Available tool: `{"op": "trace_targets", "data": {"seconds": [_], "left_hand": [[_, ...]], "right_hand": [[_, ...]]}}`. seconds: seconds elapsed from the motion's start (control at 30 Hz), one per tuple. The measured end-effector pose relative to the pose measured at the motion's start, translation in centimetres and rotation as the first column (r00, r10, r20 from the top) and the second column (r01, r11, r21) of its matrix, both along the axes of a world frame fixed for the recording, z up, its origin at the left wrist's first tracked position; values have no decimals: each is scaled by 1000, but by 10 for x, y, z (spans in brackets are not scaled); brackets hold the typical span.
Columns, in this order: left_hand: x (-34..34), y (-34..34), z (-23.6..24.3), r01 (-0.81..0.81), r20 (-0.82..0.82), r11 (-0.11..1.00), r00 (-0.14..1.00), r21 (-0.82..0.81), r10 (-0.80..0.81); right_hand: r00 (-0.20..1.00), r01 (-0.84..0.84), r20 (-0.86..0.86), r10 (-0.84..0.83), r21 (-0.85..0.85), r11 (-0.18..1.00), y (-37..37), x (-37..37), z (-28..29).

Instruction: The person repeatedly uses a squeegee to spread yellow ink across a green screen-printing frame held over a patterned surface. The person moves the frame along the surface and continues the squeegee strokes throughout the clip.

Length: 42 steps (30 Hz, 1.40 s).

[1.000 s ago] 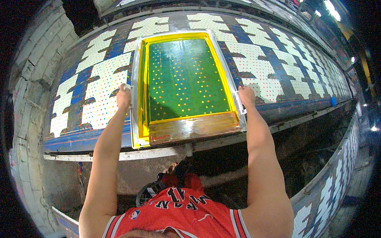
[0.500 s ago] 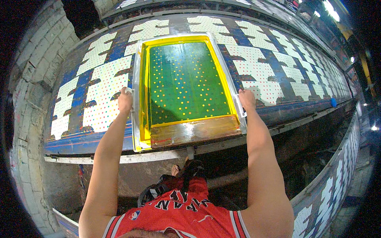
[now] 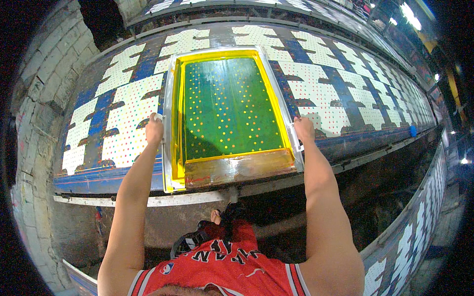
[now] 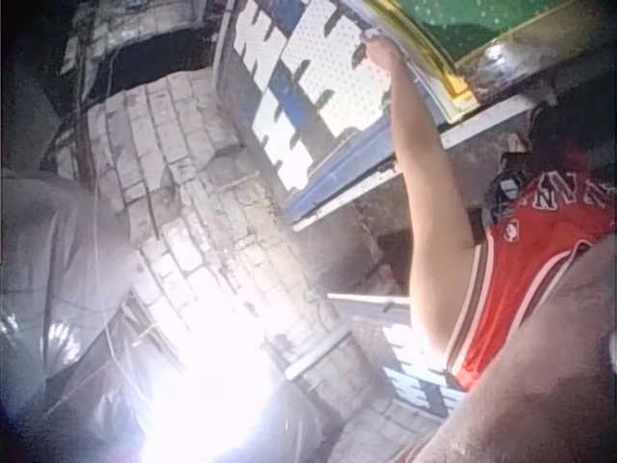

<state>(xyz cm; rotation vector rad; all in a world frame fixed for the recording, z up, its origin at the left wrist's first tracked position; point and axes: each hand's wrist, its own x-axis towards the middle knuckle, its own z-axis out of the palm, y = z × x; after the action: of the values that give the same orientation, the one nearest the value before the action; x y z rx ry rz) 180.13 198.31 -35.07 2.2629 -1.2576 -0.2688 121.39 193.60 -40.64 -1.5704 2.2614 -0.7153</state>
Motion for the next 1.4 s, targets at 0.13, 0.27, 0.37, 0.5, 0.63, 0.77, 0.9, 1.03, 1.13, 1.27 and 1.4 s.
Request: {"op": "trace_targets", "data": {"seconds": [0.13, 0.27, 0.37, 0.5, 0.63, 0.77, 0.9, 1.03, 1.13, 1.27, 1.4], "left_hand": [[0, -1, -2, -5, 18, 1000, 1000, -3, 6], [-3, -1, 2, -36, 16, 999, 999, 26, 36], [-7, 2, 9, -50, -25, 997, 998, 60, 51], [-12, 5, 15, -47, -55, 998, 997, 48, 50], [-10, 1, 10, -57, -43, 997, 997, 44, 59], [-5, -1, 3, -45, -48, 999, 998, 4, 46], [-7, 1, 4, -54, 4, 999, 999, 3, 54], [-8, -1, 3, -75, 10, 997, 997, 14, 74], [-3, -2, -4, -59, 41, 997, 997, -41, 61], [6, -7, -13, -50, 47, 998, 998, -31, 52], [10, -10, -14, -44, 62, 999, 997, -31, 46]], "right_hand": [[998, -10, 68, 6, 58, 998, 4, 3, 8], [997, -37, 74, 32, 61, 997, 4, 4, 11], [996, -44, 84, 39, 64, 997, 2, 2, 8], [991, -26, 132, 8, 134, 991, 0, 0, 5], [993, -28, 113, 17, 101, 994, 1, -1, 5], [994, -72, 83, 65, 82, 994, 5, -1, 6], [996, -81, 35, 78, 78, 994, 10, 0, 10], [998, -50, 46, 47, 79, 996, 11, 2, 15], [993, -92, 73, 88, 64, 994, 10, 0, 14], [988, -96, 126, 91, 35, 995, 11, -5, 2], [957, -91, 278, 80, 25, 996, 11, -8, -4]]}}
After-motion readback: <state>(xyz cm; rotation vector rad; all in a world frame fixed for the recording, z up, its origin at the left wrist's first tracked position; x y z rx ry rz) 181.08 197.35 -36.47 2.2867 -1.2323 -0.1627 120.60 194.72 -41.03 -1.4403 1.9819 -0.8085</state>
